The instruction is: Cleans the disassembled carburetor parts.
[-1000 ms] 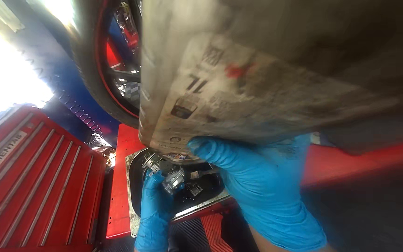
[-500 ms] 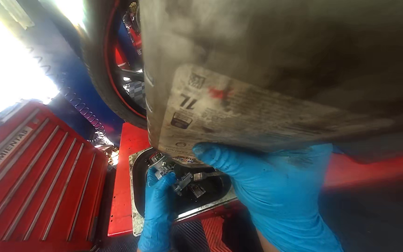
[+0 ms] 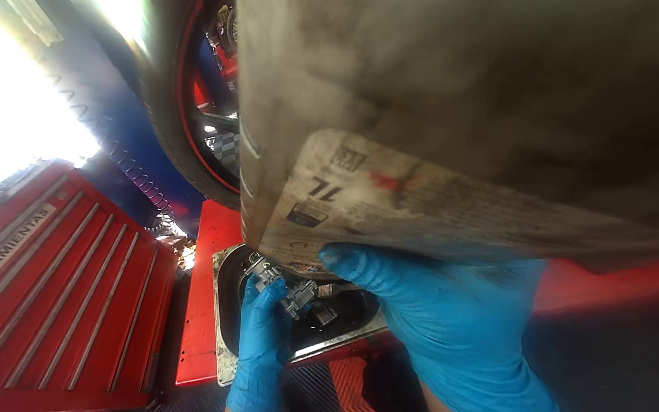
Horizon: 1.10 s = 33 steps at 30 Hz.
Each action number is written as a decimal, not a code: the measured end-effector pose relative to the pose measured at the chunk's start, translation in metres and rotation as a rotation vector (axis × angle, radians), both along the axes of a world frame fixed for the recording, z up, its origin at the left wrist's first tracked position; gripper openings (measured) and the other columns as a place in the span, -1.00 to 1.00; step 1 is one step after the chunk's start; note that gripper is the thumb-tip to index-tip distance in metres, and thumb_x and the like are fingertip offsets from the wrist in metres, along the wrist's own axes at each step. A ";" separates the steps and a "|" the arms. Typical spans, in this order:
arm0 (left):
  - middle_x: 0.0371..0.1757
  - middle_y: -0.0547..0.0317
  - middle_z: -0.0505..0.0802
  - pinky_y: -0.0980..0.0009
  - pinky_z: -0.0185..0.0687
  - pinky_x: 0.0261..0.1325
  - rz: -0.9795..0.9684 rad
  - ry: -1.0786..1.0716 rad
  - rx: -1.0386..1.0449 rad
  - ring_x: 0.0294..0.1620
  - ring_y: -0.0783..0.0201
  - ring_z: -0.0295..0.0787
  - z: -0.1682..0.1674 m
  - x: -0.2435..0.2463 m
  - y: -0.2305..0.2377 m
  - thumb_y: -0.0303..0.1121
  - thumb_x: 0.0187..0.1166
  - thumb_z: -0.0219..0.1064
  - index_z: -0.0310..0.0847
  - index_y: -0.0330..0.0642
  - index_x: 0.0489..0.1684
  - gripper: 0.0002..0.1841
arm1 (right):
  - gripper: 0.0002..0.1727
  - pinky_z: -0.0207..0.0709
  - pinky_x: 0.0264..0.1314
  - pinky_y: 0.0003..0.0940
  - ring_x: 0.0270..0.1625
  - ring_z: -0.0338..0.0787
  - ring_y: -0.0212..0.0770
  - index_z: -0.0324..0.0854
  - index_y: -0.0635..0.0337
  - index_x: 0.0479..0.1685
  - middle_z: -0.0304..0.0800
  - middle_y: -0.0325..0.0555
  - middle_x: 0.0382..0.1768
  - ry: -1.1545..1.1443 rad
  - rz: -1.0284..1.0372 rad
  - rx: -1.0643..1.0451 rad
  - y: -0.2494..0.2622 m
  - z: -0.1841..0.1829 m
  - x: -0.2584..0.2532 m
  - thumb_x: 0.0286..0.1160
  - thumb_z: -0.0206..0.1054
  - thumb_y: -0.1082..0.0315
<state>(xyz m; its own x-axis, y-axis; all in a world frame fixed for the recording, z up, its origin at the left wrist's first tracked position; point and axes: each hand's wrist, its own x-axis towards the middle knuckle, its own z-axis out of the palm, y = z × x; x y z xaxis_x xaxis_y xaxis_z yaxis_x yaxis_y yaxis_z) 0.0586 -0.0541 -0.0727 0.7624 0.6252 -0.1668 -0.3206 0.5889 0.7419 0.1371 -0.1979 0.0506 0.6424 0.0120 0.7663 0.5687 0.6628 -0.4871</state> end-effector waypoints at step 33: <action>0.01 -0.01 0.86 0.18 0.88 0.07 0.222 -0.003 0.592 0.02 0.14 0.87 0.001 0.005 -0.018 -0.62 -0.10 0.73 0.60 -0.16 0.30 -0.23 | -0.29 0.89 0.18 -0.08 0.07 0.90 -0.06 0.58 0.21 0.22 0.85 -0.03 0.03 -0.001 0.183 -0.020 0.008 -0.006 -0.003 -0.06 0.80 0.56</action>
